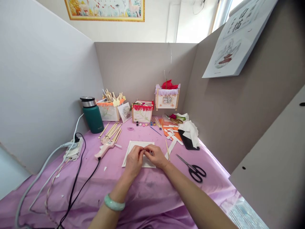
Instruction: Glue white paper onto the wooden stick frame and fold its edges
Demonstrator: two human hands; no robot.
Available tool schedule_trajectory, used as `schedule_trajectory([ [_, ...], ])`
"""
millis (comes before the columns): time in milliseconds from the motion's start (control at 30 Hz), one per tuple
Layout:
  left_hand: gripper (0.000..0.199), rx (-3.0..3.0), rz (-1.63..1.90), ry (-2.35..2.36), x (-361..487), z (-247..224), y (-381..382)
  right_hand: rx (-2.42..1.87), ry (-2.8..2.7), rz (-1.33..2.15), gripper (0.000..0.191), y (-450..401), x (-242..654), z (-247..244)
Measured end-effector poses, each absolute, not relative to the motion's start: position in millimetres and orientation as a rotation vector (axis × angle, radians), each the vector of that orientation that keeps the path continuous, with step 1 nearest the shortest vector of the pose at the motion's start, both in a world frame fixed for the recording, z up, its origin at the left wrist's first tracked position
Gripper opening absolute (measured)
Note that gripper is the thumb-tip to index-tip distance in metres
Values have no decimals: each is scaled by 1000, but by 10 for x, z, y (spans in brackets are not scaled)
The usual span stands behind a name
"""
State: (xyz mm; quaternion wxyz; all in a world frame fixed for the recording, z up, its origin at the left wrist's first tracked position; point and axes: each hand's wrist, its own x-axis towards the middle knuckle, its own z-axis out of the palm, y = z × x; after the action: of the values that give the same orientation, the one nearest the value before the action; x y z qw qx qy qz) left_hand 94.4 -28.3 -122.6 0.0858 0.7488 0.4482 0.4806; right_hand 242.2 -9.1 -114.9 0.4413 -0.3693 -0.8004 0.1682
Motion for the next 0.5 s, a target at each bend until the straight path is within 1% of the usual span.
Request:
schedule_trajectory([
  [167,14,2271,1447,1332,947,-1218,-311,-939,-1922,513,12,-42,2437,-1216],
  [400,20,2391,1411,1340,964,-1223,-341,-942,-1865,615,17,-20,2434,-1247],
  [500,17,2408,1380,1397,955,-1241,-329,-941,-1896,630,16,-43,2429,-1213],
])
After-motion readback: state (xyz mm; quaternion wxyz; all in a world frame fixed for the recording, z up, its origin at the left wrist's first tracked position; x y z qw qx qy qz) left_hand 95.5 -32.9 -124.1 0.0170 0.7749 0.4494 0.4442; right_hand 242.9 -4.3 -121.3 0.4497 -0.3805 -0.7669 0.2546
